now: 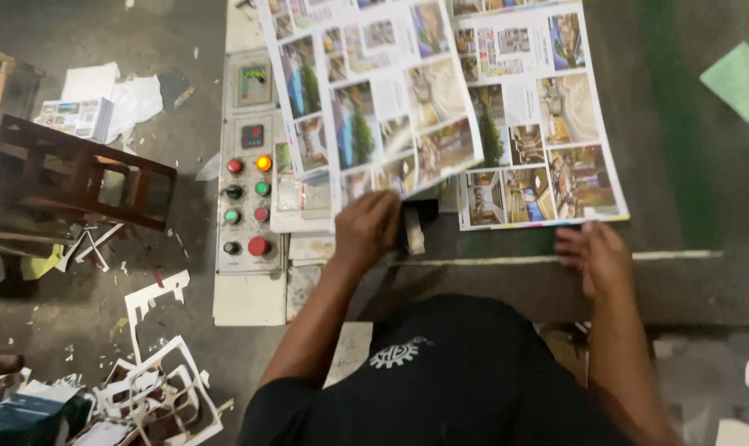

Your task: The person inspects and aligns printed sheets on a machine in a print shop environment.

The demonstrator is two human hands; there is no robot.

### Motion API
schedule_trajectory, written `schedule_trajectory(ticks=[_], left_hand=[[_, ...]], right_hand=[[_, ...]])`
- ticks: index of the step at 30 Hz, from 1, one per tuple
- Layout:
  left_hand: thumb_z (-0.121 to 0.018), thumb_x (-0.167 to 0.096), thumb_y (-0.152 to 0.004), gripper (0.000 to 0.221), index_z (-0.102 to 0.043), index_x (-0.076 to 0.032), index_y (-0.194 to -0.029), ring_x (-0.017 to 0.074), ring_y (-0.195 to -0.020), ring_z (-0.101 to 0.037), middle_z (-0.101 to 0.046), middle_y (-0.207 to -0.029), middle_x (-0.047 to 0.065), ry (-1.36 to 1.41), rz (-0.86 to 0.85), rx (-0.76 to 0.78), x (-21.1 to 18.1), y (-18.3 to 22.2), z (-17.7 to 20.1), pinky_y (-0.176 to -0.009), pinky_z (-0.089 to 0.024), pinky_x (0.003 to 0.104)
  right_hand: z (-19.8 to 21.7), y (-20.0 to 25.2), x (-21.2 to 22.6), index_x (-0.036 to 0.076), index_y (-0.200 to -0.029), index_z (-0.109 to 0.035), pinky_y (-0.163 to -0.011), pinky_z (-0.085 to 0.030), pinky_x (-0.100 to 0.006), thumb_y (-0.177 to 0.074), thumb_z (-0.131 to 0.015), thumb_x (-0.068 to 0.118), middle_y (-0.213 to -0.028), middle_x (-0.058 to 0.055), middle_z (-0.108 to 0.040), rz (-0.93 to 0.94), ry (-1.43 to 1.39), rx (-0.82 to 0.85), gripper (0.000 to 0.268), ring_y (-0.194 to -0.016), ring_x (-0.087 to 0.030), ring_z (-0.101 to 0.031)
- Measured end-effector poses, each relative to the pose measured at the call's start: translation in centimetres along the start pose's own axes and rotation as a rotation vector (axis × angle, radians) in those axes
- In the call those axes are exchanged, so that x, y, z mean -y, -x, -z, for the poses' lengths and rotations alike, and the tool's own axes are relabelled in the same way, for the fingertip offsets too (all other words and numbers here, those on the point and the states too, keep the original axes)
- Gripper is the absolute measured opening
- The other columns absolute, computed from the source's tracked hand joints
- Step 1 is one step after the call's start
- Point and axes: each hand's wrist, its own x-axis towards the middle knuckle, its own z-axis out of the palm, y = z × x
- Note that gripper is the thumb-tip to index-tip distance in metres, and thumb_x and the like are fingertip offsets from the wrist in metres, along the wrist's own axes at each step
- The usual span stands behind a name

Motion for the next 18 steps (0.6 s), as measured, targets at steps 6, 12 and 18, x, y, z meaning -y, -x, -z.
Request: schedule_trajectory(ticks=[6,12,18], left_hand=[[-0.074,-0.014,-0.092,0.013,-0.070,-0.007,-0.103,0.0315,-0.092,-0.073,-0.073,-0.106,0.013,0.221,-0.104,0.142,-3.3,3.0,-2.9,-0.078,-0.059,0.040],[-0.067,-0.024,-0.095,0.015,-0.067,-0.009,-0.093,0.0300,-0.087,-0.070,-0.070,-0.095,0.009,0.136,-0.285,0.502,-6.5,4.8,-7.7,-0.075,-0.057,0.043],[-0.064,-0.010,-0.088,0.011,-0.072,-0.010,-0.096,0.0299,-0.089,-0.072,-0.073,-0.099,0.010,0.219,-0.202,0.377,2.3,1.7,-9.5,-0.077,-0.059,0.042]], right_hand=[[0.0,1.6,-5.1,0.007,-0.140,-0.060,-0.064,-0.054,-0.031,-0.102,-0.061,0.026,-0.113,-0.018,-0.074,0.013,0.006,0.217,0.043,-0.084,-0.020,-0.069],[-4.7,4.1,-3.4,0.002,-0.124,-0.062,-0.057,-0.055,-0.031,-0.102,-0.061,0.029,-0.102,-0.011,-0.074,-0.021,-0.098,0.390,0.034,-0.081,-0.020,-0.073],[-1.7,3.2,-4.3,0.006,-0.128,-0.060,-0.055,-0.055,-0.029,-0.104,-0.062,0.020,-0.101,-0.008,-0.073,0.152,-0.252,0.259,0.028,-0.074,-0.016,-0.069]])
